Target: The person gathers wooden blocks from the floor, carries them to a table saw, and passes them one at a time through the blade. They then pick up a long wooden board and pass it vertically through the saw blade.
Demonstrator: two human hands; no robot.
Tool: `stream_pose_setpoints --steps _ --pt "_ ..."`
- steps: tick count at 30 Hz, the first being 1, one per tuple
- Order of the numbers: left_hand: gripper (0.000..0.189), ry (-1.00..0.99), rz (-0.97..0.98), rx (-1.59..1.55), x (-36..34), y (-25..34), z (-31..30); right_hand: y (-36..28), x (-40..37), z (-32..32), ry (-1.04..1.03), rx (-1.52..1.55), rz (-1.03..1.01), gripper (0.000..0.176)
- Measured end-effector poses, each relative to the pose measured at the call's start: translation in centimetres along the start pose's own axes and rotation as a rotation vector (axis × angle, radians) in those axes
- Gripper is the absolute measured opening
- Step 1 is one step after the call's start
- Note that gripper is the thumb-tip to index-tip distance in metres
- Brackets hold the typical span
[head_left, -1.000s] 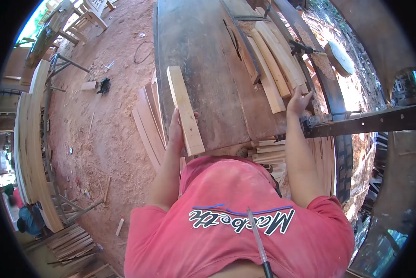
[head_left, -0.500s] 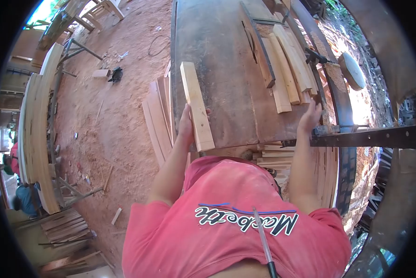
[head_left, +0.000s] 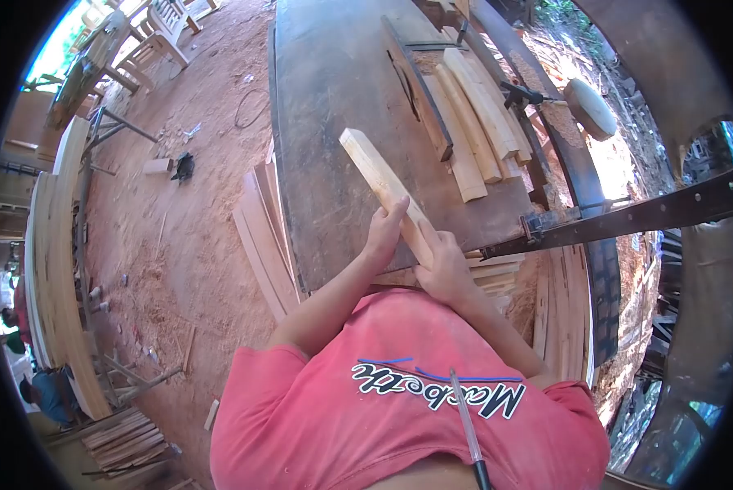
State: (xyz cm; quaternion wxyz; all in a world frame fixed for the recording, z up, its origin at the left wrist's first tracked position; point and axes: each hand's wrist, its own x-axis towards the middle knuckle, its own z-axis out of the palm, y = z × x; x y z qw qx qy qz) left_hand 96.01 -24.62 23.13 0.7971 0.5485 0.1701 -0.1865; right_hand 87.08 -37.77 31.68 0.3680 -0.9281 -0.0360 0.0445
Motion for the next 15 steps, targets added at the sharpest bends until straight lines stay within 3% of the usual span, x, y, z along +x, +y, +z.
stream_pose_setpoints --steps 1,3,5,7,9,10,12,14,15 --pt "0.040 -0.039 -0.046 0.001 -0.1 0.3 0.0 -0.3 -0.5 -0.4 0.005 -0.004 0.004 0.075" --pt "0.039 -0.096 -0.003 0.063 0.7 1.0 -0.3 -0.9 -1.2 -1.3 0.054 -0.416 -0.032 0.074" --pt "0.037 -0.148 0.041 0.124 1.8 2.0 -0.9 -0.2 -1.5 -1.3 0.070 -0.398 -0.034 0.073" --pt "0.038 -0.226 -0.071 0.174 2.4 3.0 -1.2 1.0 -1.9 -1.0 0.084 -0.384 -0.037 0.072" --pt "0.039 -0.190 0.028 0.157 3.9 2.7 -1.0 2.9 -1.7 -0.3 0.167 0.125 0.011 0.068" --pt "0.039 -0.145 0.122 0.142 4.7 2.3 -1.0 3.6 -1.9 0.1 0.171 0.119 0.008 0.068" --pt "0.041 -0.192 0.087 0.194 6.1 1.2 -0.8 5.0 -1.7 0.6 0.171 0.463 0.281 0.065" --pt "0.043 -0.228 0.048 0.246 6.6 0.9 0.0 7.2 -0.8 1.1 0.172 0.446 0.294 0.063" --pt "0.047 -0.289 0.131 0.264 6.6 0.9 1.0 7.1 -0.4 0.9 0.177 0.435 0.316 0.061"
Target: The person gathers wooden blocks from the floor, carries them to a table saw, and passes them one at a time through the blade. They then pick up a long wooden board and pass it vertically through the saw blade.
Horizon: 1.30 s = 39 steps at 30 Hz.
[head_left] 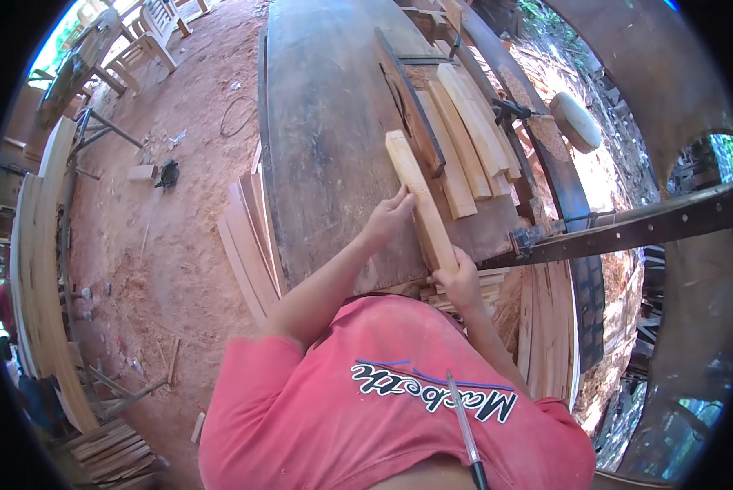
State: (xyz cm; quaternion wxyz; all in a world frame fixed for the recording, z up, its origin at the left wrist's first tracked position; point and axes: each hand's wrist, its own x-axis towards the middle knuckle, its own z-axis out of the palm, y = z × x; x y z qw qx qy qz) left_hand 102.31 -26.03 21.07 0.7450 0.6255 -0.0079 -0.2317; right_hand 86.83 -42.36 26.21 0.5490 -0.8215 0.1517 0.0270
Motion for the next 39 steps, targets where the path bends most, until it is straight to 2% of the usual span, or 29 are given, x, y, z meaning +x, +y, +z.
stream_pose_setpoints --steps 1,2,3,4,5,7,9,10,11,12,13,14,15,17,20,23,36,39 --pt "0.052 -0.051 0.091 0.026 0.4 0.3 0.7 -0.4 0.4 -0.1 -0.003 -0.009 -0.005 0.061" --pt "0.052 -0.048 0.096 0.019 0.8 0.8 1.0 -0.8 0.9 -0.2 0.092 -0.242 -0.119 0.064" --pt "0.056 -0.092 0.119 0.163 1.4 1.3 1.1 -1.9 1.2 -0.2 0.191 -0.471 -0.233 0.066" --pt "0.060 -0.137 0.145 0.309 2.1 1.6 1.1 -3.0 1.2 -0.2 0.198 -0.474 -0.239 0.066" --pt "0.060 -0.142 0.157 0.309 2.9 1.4 1.0 -4.2 0.9 -0.2 0.120 -0.588 -0.179 0.070" --pt "0.064 -0.152 0.199 0.581 5.0 0.0 0.7 -4.6 0.9 0.0 -0.061 -0.852 -0.050 0.079" --pt "0.068 -0.191 0.223 0.668 5.6 -0.1 0.5 -4.7 0.8 0.3 -0.043 -0.860 -0.043 0.076" --pt "0.082 -0.224 0.225 0.757 5.3 0.5 0.5 -4.8 0.8 0.3 -0.045 -0.862 -0.027 0.073" --pt "0.066 -0.203 0.239 0.691 5.0 0.8 0.6 -4.0 1.3 0.2 -0.027 -0.838 -0.072 0.074" --pt "0.066 -0.201 0.231 0.672 5.2 1.1 0.7 -4.2 1.7 -0.2 -0.038 -0.855 -0.066 0.074" --pt "0.054 -0.231 0.251 0.739 5.5 1.4 0.7 -4.5 2.4 -0.5 -0.053 -0.839 -0.052 0.075" --pt "0.051 -0.263 0.270 0.808 5.6 1.4 0.7 -4.7 2.9 -0.7 -0.069 -0.821 -0.038 0.075" --pt "0.051 -0.261 0.260 0.791 5.8 1.0 0.6 -5.2 3.1 -0.8 -0.082 -0.835 -0.029 0.075" --pt "0.053 -0.234 0.368 0.673 6.0 0.1 0.6 -6.4 3.2 -1.0 -0.123 -0.876 0.016 0.075" --pt "0.049 -0.198 0.377 0.590 5.2 0.7 0.8 -5.2 3.0 -1.3 -0.140 -0.897 0.013 0.075" --pt "0.049 -0.182 0.376 0.633 6.0 0.3 1.3 -4.3 3.5 -1.1 -0.105 -0.863 -0.046 0.074" --pt "0.047 -0.176 0.350 0.598 7.4 1.4 0.9 -5.8 5.5 -0.8 -0.145 -0.866 -0.005 0.072" --pt "0.046 -0.173 0.343 0.582 7.7 1.5 0.8 -5.4 5.9 -0.9 -0.126 -0.856 -0.088 0.073"
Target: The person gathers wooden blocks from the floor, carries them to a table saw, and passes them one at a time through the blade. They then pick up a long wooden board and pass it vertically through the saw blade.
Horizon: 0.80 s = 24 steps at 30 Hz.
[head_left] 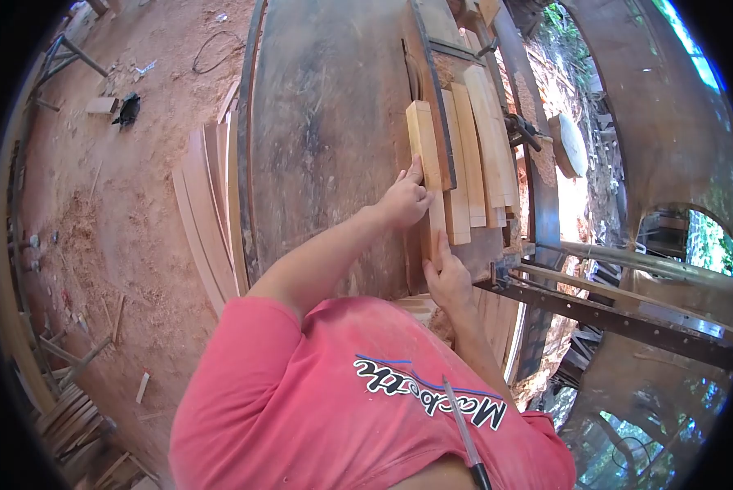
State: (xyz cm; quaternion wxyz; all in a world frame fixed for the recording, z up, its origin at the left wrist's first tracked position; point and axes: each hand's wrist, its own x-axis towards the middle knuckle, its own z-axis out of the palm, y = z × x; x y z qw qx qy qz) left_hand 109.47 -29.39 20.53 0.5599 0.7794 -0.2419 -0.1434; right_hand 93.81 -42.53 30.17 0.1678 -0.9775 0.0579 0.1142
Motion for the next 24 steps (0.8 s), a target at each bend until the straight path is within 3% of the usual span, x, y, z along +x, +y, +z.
stream_pose_setpoints --steps 24 --pt "0.046 -0.003 -0.025 -0.031 1.5 -0.2 -1.5 -1.5 1.7 -1.4 0.011 0.039 0.043 0.071"
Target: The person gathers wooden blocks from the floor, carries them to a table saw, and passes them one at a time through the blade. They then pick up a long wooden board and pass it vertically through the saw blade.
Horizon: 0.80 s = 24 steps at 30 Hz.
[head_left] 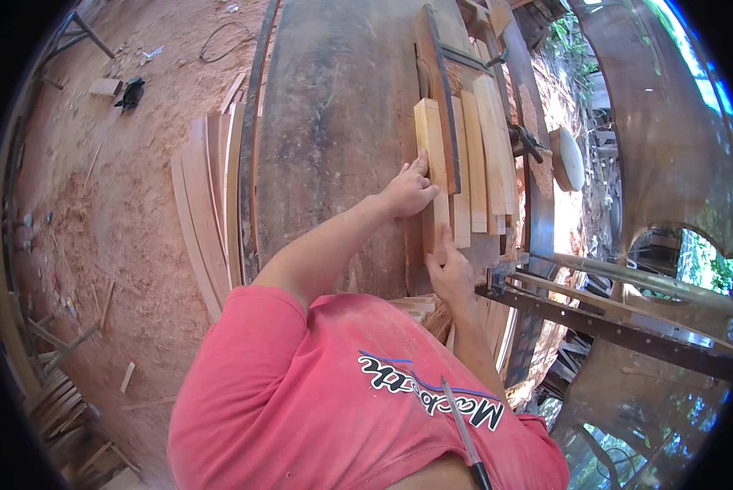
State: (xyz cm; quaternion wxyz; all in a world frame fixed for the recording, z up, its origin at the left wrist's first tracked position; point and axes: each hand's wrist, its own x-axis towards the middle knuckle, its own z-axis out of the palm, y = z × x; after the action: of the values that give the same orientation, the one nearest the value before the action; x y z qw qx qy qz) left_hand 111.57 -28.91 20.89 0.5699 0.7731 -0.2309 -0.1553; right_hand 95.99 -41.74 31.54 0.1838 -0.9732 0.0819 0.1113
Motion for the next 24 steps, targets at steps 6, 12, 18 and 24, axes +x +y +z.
stream_pose_setpoints --steps 6,12,18,24 --pt "0.046 -0.012 0.043 -0.027 0.8 1.7 -2.5 -2.3 0.7 -5.7 0.069 -0.025 -0.023 0.059" --pt "0.044 0.025 0.093 -0.136 2.6 3.2 -4.2 -4.5 3.1 -11.1 0.262 -0.030 -0.160 0.046" --pt "0.043 0.106 0.114 -0.154 4.4 3.8 -4.7 -6.7 6.4 -14.5 0.378 0.046 -0.163 0.039" --pt "0.043 0.127 0.123 -0.206 5.8 4.5 -5.3 -8.7 10.3 -17.8 0.403 0.061 -0.133 0.037"
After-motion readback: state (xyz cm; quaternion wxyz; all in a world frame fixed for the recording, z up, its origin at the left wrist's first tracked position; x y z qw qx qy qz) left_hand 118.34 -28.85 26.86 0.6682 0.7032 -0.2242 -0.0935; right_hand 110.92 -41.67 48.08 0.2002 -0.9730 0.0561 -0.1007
